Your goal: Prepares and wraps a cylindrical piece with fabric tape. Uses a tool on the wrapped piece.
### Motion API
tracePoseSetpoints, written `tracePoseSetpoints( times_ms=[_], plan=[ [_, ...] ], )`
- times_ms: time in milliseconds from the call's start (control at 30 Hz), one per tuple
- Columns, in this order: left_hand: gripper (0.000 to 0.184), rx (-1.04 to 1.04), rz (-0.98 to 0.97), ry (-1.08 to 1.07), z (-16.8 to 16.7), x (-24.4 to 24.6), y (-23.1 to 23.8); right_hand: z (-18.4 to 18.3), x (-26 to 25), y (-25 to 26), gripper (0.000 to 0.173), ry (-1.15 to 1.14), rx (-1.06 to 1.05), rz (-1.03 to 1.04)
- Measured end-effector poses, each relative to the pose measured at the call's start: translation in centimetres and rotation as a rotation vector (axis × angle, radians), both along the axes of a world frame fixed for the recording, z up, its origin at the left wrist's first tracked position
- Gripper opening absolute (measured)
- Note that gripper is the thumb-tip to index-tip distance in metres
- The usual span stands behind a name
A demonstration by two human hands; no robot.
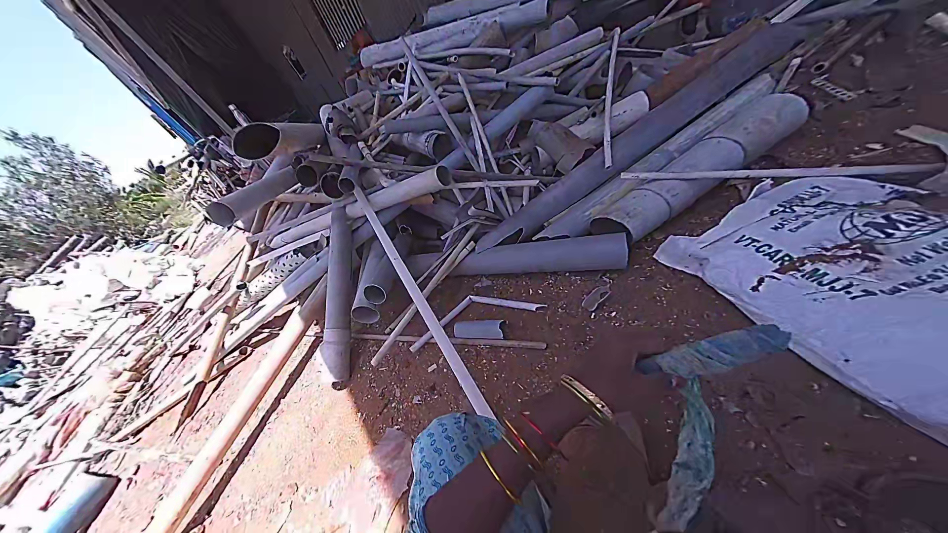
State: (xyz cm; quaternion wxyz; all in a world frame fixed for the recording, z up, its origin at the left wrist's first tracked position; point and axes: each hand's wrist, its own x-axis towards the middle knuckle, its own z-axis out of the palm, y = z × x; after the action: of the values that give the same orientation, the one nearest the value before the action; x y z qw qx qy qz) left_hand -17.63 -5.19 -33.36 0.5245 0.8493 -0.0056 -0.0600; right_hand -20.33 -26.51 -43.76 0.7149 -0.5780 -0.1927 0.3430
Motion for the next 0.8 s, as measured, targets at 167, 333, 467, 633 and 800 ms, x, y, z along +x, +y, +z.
tracePoseSetpoints(
  times_ms=[167,333,467,633,800],
  plan=[
    [0.023,-0.028,-0.028,0.052,-0.2,-0.3,-0.6,0.6,1.2,-0.4,0.019,-0.390,-0.482,0.220],
    [0.020,-0.045,-0.015,0.015,-1.3,-0.4,-0.8,3.2,3.7,-1.5,0.055,-0.436,-1.182,0.329],
    [0.021,-0.187,0.052,-0.019,-1.0,-0.6,-0.5,1.5,4.9,-3.5,0.081,-0.419,-1.271,0.357],
    [0.019,-0.229,-0.082,-0.019,-1.3,-0.8,-0.2,0.9,5.1,-5.0,0.065,-0.460,-0.700,0.021],
    [0.019,-0.229,-0.217,0.065,-2.2,-1.3,-1.8,2.0,3.0,-2.5,0.020,-0.140,0.139,-0.199]
  ],
)
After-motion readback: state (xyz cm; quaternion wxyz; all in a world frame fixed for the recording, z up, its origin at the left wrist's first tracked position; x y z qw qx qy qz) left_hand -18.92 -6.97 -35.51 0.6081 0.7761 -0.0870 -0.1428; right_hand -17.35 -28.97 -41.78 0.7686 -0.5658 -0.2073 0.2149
